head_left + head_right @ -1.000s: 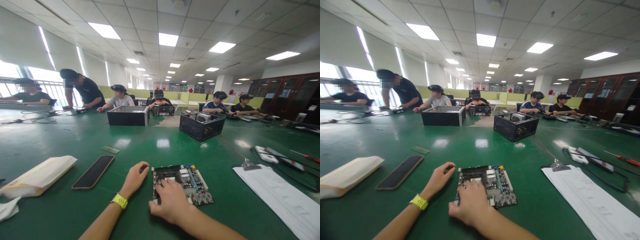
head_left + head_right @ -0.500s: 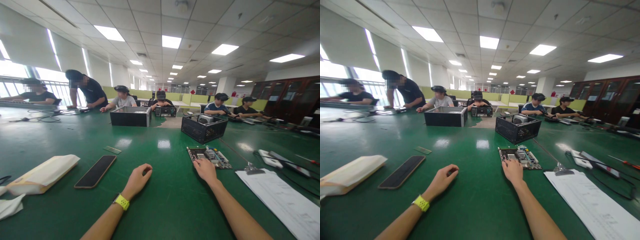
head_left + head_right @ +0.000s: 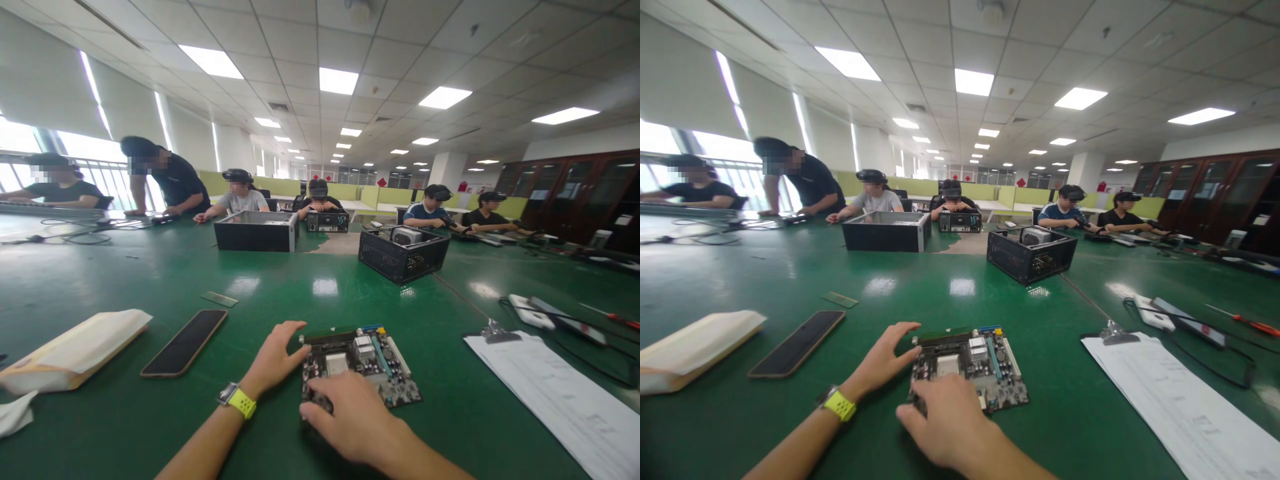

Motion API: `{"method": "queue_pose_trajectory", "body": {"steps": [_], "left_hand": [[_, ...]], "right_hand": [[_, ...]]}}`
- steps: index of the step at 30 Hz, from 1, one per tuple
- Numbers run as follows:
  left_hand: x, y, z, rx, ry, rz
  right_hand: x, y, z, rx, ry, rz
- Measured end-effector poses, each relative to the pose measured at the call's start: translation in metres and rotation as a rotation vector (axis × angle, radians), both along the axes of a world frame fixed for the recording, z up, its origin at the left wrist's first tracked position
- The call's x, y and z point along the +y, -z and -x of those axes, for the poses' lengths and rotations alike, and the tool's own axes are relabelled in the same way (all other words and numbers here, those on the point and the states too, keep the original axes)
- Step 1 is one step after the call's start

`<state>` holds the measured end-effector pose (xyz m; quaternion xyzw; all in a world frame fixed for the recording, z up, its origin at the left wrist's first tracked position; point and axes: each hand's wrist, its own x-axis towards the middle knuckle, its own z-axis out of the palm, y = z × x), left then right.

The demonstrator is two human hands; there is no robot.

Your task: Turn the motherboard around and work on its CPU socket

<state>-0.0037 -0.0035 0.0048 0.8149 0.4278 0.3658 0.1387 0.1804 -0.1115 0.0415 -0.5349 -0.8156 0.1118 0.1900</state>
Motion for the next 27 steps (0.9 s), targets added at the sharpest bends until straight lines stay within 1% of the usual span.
{"method": "queue_pose_trajectory", "body": {"steps": [2,4,5,7,10,12,14,20,27], "left_hand": [[0.000,0.002,0.003,0.051,0.034,0.011],[-0.001,0.003,0.004,0.092,0.036,0.045],[-0.001,0.003,0.004,0.106,0.030,0.063],[-0.001,0.003,0.004,0.122,0.014,0.094],[0.000,0.003,0.003,0.121,-0.005,0.119],[0.000,0.003,0.002,0.116,-0.012,0.123],[0.001,0.003,0.001,0.115,-0.016,0.114],[0.000,0.002,0.001,0.106,-0.018,0.092],[-0.002,0.000,0.001,0.107,-0.015,0.106]], "right_hand": [[0.011,-0.008,-0.002,0.065,-0.022,0.028],[0.034,-0.012,-0.015,0.123,0.037,-0.019],[0.048,-0.010,-0.024,0.147,0.088,-0.065],[0.074,0.000,-0.042,0.180,0.179,-0.117],[0.097,0.023,-0.062,0.199,0.224,-0.060],[0.101,0.035,-0.067,0.196,0.234,-0.033],[0.100,0.042,-0.068,0.192,0.249,-0.035],[0.095,0.043,-0.064,0.187,0.294,-0.038],[0.093,0.045,-0.063,0.186,0.300,-0.045]]}}
